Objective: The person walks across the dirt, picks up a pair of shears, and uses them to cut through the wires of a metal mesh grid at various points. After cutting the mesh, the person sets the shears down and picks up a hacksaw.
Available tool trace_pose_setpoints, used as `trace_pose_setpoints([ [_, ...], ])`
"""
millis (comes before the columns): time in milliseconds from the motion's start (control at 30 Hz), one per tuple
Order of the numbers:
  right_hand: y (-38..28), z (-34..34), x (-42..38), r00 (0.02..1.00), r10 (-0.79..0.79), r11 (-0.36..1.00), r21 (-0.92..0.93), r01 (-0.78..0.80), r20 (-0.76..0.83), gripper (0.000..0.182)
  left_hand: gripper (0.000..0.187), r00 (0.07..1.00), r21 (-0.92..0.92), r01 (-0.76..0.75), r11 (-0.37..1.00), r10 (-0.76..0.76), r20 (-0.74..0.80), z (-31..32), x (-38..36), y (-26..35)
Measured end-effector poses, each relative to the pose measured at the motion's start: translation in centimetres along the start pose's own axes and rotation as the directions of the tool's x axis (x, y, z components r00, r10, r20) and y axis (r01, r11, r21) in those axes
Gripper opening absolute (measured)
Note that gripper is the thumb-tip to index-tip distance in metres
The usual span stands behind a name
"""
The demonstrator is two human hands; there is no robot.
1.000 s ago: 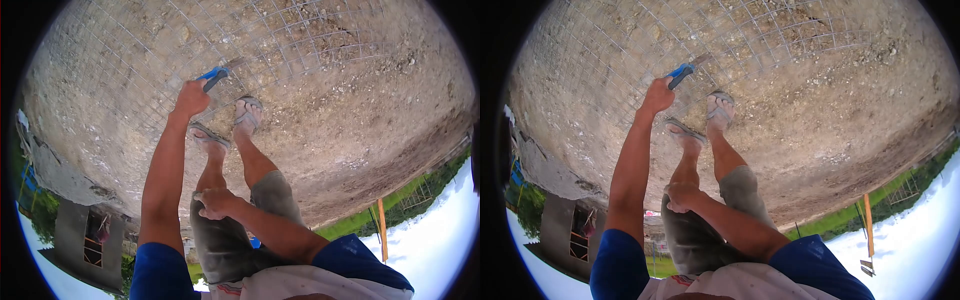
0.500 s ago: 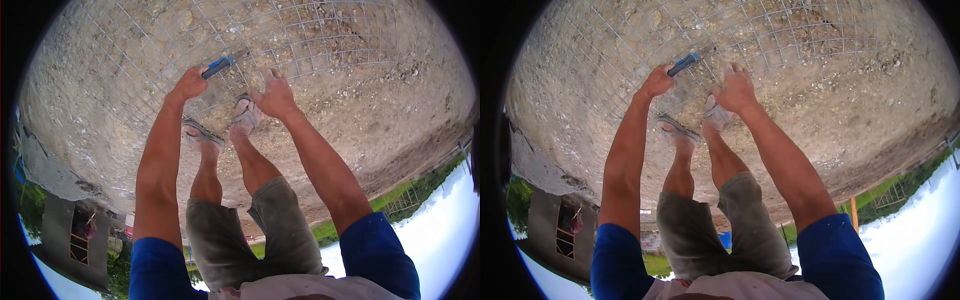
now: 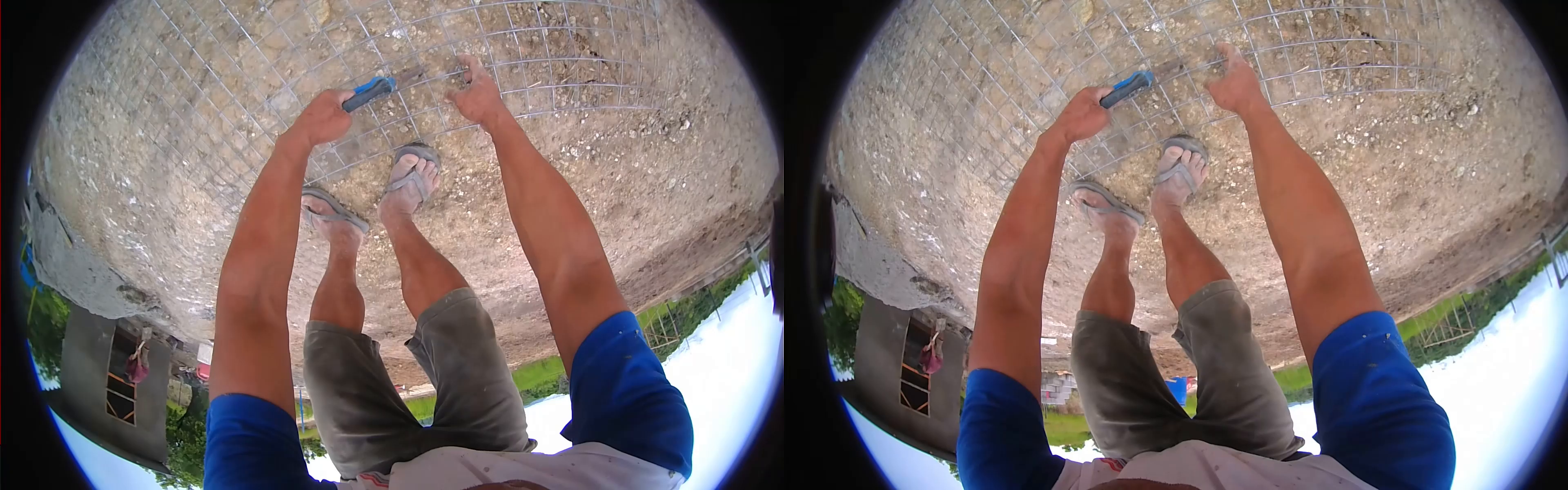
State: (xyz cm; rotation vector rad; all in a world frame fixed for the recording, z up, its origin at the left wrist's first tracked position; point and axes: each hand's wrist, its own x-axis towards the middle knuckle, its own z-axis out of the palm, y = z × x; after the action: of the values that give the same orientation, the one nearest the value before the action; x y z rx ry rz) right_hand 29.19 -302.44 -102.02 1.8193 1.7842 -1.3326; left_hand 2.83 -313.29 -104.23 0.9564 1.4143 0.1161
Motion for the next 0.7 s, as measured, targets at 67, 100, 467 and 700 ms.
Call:
trace_pose_setpoints([
  [67,1.0,0.6,0.6,1.000,-0.015,0.999,0.029,0.015,-0.016,0.066,0.042,0.999,0.009,-0.042,0.999,0.042,0.001,-0.2,-0.2,-0.3],
  [100,0.7,0.7,0.4,0.999,-0.022,0.999,0.044,0.023,-0.024,0.062,0.040,0.998,0.013,-0.063,0.998,0.063,0.002,-0.3,-0.4,-0.2],
  [467,0.0,2.2,-0.5,0.990,0.035,0.966,0.259,0.002,-0.140,0.043,0.033,0.999,0.194,0.033,0.981,-0.032,-0.010,-1.1,-2.5,6.0],
  [700,-0.1,2.5,-0.1,0.985,0.070,0.969,0.244,-0.030,-0.156,0.044,0.037,0.999,0.208,-0.009,0.978,0.018,-0.043,-1.4,-2.2,7.5],
])
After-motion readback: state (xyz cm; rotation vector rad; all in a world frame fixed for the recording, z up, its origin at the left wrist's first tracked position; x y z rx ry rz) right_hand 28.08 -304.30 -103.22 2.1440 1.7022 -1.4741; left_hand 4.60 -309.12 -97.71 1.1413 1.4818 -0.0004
